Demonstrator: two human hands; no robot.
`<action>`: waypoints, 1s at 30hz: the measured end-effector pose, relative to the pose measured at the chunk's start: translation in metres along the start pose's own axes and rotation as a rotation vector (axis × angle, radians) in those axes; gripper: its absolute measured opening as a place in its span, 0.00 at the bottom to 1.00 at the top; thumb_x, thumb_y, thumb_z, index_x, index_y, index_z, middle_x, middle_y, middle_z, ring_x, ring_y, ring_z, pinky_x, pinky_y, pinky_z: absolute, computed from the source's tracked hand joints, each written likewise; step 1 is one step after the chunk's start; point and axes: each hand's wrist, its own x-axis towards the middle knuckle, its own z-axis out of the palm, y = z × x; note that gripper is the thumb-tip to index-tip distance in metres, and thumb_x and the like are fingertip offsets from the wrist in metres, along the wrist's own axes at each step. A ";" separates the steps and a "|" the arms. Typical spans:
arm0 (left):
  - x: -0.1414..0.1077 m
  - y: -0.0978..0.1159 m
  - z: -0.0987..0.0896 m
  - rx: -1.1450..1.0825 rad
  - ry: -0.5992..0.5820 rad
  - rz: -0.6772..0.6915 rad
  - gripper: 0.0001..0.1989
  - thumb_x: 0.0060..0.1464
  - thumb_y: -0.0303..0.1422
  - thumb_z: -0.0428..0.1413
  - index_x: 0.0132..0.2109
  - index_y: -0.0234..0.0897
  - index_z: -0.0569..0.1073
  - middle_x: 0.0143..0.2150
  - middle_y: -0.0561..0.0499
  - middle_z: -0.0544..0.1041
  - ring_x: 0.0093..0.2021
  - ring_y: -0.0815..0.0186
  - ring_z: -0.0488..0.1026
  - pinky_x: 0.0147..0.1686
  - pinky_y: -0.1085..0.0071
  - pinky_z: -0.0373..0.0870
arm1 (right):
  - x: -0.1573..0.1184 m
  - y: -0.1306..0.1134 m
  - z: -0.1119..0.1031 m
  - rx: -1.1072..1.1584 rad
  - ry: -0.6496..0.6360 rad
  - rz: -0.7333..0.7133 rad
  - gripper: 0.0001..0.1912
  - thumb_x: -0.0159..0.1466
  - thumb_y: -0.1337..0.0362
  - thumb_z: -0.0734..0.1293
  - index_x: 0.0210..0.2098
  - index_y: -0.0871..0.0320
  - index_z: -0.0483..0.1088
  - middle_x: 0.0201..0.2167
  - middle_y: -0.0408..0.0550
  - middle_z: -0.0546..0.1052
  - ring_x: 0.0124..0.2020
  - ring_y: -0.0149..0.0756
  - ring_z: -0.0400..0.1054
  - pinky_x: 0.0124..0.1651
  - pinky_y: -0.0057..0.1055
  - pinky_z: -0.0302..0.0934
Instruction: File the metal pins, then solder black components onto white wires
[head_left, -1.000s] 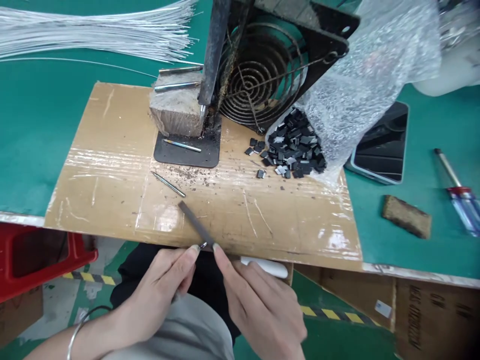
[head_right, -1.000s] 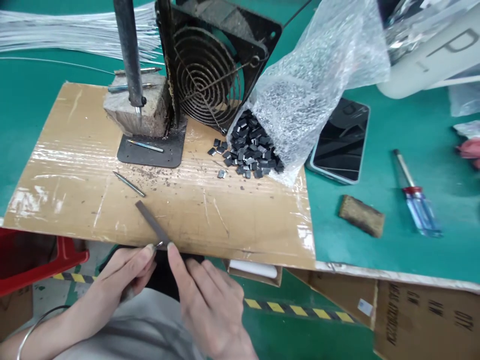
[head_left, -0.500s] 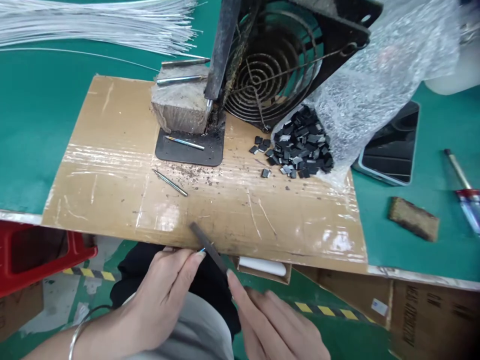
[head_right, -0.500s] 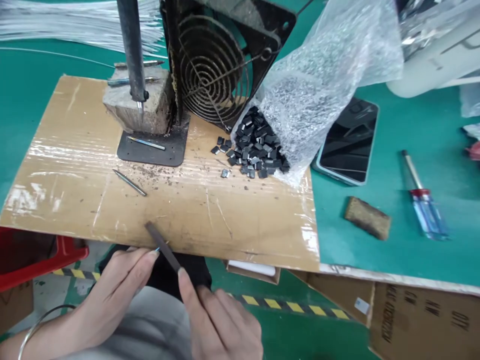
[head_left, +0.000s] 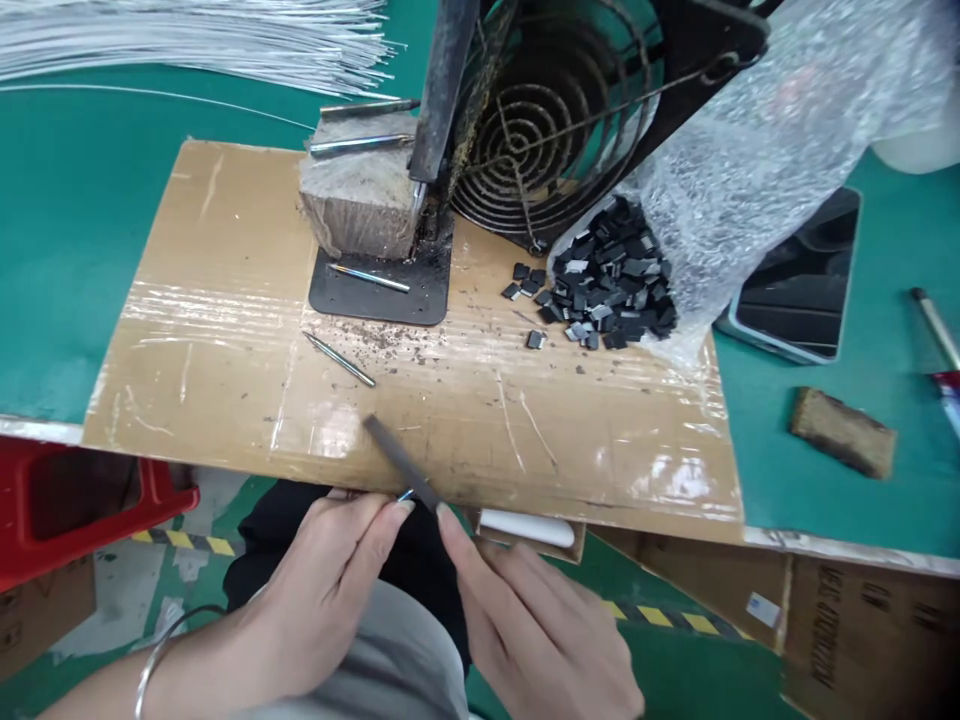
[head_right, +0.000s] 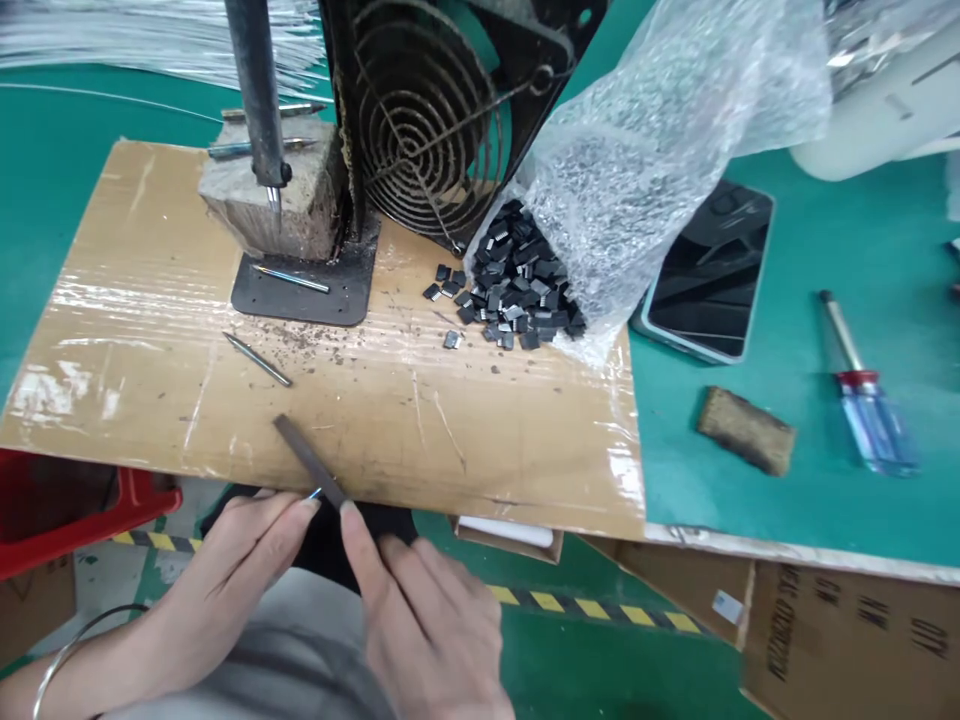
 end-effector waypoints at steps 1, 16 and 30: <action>0.000 0.001 0.000 -0.017 -0.003 -0.018 0.18 0.73 0.35 0.45 0.31 0.41 0.67 0.32 0.54 0.75 0.32 0.66 0.68 0.38 0.69 0.67 | 0.000 0.000 0.002 0.017 -0.002 -0.002 0.33 0.67 0.78 0.67 0.70 0.59 0.66 0.27 0.41 0.81 0.26 0.26 0.74 0.34 0.25 0.64; -0.001 -0.004 0.001 0.104 0.008 0.043 0.18 0.74 0.34 0.44 0.33 0.41 0.68 0.31 0.54 0.75 0.33 0.65 0.68 0.39 0.67 0.66 | 0.003 -0.002 0.000 -0.006 -0.009 0.012 0.34 0.69 0.77 0.66 0.73 0.58 0.58 0.27 0.42 0.81 0.26 0.28 0.75 0.37 0.25 0.67; -0.001 0.000 -0.001 0.120 -0.001 0.048 0.19 0.75 0.36 0.43 0.32 0.41 0.65 0.30 0.55 0.73 0.32 0.65 0.68 0.38 0.67 0.65 | -0.006 -0.004 -0.004 -0.023 -0.025 0.035 0.34 0.68 0.79 0.65 0.71 0.58 0.62 0.26 0.41 0.81 0.27 0.28 0.75 0.37 0.25 0.67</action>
